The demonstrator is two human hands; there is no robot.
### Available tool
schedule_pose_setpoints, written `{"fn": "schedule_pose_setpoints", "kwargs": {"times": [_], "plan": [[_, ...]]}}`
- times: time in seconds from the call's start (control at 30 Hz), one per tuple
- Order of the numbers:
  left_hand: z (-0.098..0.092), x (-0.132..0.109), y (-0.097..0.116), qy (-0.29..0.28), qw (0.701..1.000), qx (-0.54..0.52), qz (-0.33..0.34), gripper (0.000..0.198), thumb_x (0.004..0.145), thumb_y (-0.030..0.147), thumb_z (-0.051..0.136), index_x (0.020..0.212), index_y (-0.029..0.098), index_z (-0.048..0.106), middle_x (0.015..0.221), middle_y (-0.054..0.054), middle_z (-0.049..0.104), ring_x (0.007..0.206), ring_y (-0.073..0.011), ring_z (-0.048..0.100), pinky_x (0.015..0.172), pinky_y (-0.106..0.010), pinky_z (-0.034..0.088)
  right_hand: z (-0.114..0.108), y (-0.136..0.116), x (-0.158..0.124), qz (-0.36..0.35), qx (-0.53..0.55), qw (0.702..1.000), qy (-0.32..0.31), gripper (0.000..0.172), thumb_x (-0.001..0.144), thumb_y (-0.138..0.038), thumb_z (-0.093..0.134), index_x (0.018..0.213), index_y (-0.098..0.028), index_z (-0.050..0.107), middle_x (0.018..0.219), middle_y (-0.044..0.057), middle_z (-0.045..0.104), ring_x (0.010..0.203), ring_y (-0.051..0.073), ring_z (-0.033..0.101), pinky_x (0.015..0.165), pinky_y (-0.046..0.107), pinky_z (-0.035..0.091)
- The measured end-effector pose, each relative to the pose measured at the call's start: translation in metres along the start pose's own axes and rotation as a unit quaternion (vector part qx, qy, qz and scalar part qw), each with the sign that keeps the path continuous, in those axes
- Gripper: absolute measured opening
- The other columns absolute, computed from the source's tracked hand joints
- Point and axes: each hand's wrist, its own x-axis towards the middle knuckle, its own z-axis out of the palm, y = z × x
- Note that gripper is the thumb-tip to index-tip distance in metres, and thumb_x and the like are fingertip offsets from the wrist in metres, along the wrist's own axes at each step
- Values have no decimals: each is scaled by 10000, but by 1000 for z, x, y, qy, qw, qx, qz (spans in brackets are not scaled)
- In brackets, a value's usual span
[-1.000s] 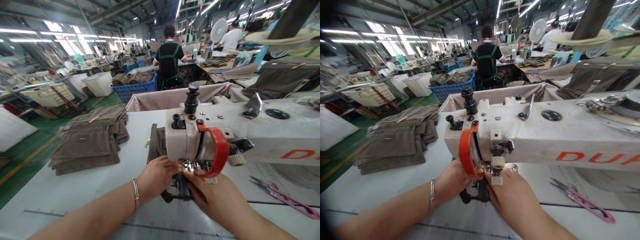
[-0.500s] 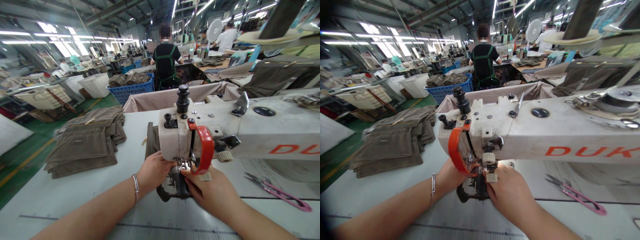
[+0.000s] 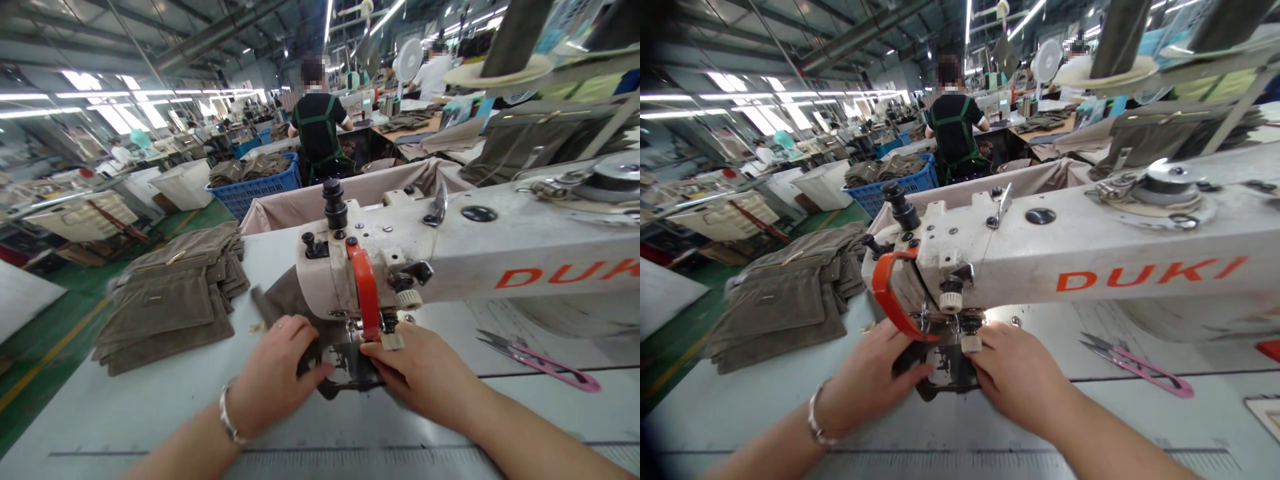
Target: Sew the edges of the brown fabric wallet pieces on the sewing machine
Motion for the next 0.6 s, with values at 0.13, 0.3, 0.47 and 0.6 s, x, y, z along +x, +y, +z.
{"fn": "schedule_pose_setpoints", "kwargs": {"times": [0.13, 0.3, 0.47, 0.6], "plan": [[-2, -31, 30, -83, 994, -67, 37, 415, 703, 344, 781, 1043, 184, 607, 1027, -64, 610, 913, -232, 580, 813, -379, 541, -6, 1, -1, -17, 20, 999, -24, 288, 873, -139, 514, 1087, -277, 648, 936, 13, 650, 831, 197, 554, 743, 344, 432], [11, -37, 42, -40, 996, -6, 76, 599, 671, 332, 795, 1189, 152, 554, 1181, -115, 591, 1080, -300, 547, 916, -444, 526, -7, 0, -3, -65, 28, 996, -60, 246, 817, -125, 567, 984, -272, 672, 941, 8, 625, 851, 184, 547, 762, 348, 416], [22, -36, 42, -28, 988, 45, 148, 614, 779, 256, 671, 1324, 90, 443, 1357, -142, 503, 1273, -300, 436, 1030, -453, 458, -8, -4, -5, -84, 32, 993, -71, 142, 800, -135, 576, 854, -230, 667, 900, 5, 623, 814, 178, 548, 744, 344, 428], [29, -36, 44, 1, 987, 13, 162, 453, 827, 216, 594, 1252, 80, 517, 1259, -127, 589, 1221, -268, 507, 1019, -404, 479, -10, -6, -7, -69, 66, 995, -40, 231, 847, -95, 498, 967, -213, 656, 1064, 27, 641, 953, 188, 568, 850, 359, 446]]}}
